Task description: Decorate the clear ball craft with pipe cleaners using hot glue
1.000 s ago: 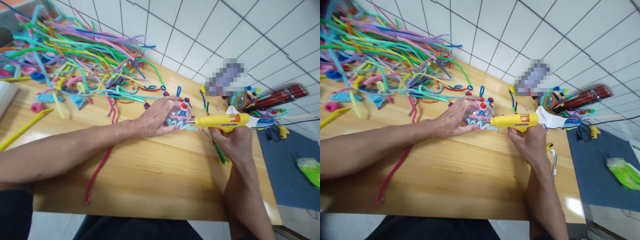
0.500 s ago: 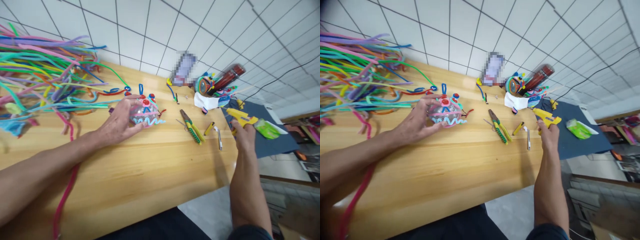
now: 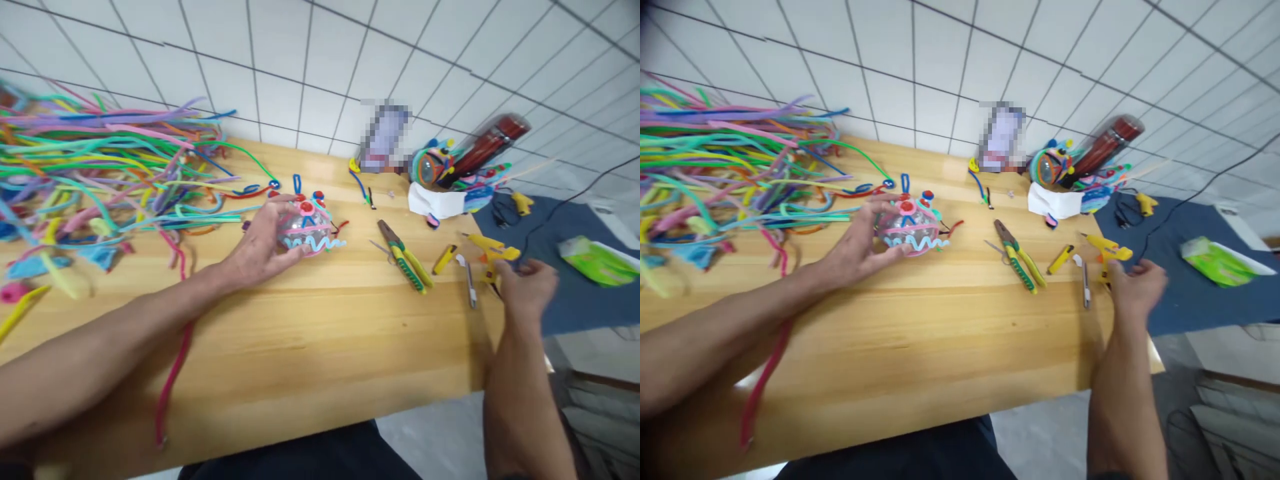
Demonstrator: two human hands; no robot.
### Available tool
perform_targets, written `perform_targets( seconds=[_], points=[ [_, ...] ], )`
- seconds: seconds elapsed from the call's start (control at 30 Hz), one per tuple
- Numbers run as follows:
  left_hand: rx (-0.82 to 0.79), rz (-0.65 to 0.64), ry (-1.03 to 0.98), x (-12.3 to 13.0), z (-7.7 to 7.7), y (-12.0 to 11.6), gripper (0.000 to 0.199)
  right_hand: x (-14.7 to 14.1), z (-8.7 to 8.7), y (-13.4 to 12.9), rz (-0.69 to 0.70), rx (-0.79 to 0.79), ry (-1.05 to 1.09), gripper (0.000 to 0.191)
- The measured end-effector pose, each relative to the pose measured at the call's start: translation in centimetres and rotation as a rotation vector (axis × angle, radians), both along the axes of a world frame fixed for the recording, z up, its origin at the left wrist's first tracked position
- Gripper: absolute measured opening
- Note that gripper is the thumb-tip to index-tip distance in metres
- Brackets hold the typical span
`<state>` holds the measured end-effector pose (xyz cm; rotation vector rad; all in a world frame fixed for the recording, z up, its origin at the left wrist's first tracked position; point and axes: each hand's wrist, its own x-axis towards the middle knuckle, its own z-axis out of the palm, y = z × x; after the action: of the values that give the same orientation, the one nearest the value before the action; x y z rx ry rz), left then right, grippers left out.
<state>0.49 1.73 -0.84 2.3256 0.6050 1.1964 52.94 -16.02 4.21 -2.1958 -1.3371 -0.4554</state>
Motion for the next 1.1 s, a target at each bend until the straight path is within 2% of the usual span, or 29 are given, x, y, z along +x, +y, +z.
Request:
perform_targets(
  seconds=[0.07, 0.1, 0.17, 0.2, 0.23, 0.3, 0.37, 0.43, 0.5, 0.63, 0.77, 1.1],
  points=[
    [-0.008, -0.005, 0.001, 0.1, 0.0, 0.1, 0.059, -1.5, 1.1, -0.2, -0.228, 0.301, -0.073, 0.034],
    [-0.013, -0.005, 0.005, 0.1, -0.1, 0.1, 0.058, -3.0, 1.7, -0.2, -0.202, 0.345, -0.111, 0.034],
    [-0.024, 0.000, 0.014, 0.1, -0.1, 0.2, 0.058, -7.6, 2.5, 0.4, 0.049, 0.289, -0.248, 0.022],
    [-0.029, 0.003, 0.015, 0.1, -0.1, 0.2, 0.058, -10.6, 2.8, 0.8, 0.231, 0.159, -0.284, 0.020],
    [-0.032, 0.005, 0.014, 0.1, -0.1, 0.2, 0.058, -13.8, 3.0, 1.4, 0.384, 0.121, -0.320, 0.023],
    [-0.037, 0.006, 0.010, 0.1, 0.0, 0.2, 0.059, -20.3, 2.9, 3.1, 0.644, 0.185, -0.353, 0.026],
    [-0.042, 0.007, 0.009, 0.1, 0.2, 0.1, 0.059, -25.6, 2.2, 5.0, 0.822, 0.153, -0.364, 0.025],
    [-0.044, 0.011, 0.002, 0.2, 0.3, 0.1, 0.059, -28.8, 1.2, 6.8, 0.914, 0.144, -0.386, 0.021],
    [-0.046, 0.013, -0.014, 0.3, 0.3, 0.1, 0.059, -30.1, 0.3, 8.3, 0.956, 0.161, -0.411, 0.019],
    [-0.038, 0.020, -0.034, 0.4, 0.2, 0.2, 0.059, -29.6, -0.8, 9.7, 0.973, 0.190, -0.433, 0.015],
    [-0.021, 0.020, -0.043, 0.4, -0.1, 0.3, 0.059, -29.0, -1.2, 9.9, 0.986, 0.212, -0.443, 0.015],
    [-0.037, 0.008, 0.004, 0.2, 0.3, 0.3, 0.061, -28.9, -1.6, 10.2, 0.944, 0.151, -0.435, 0.016]
  ],
)
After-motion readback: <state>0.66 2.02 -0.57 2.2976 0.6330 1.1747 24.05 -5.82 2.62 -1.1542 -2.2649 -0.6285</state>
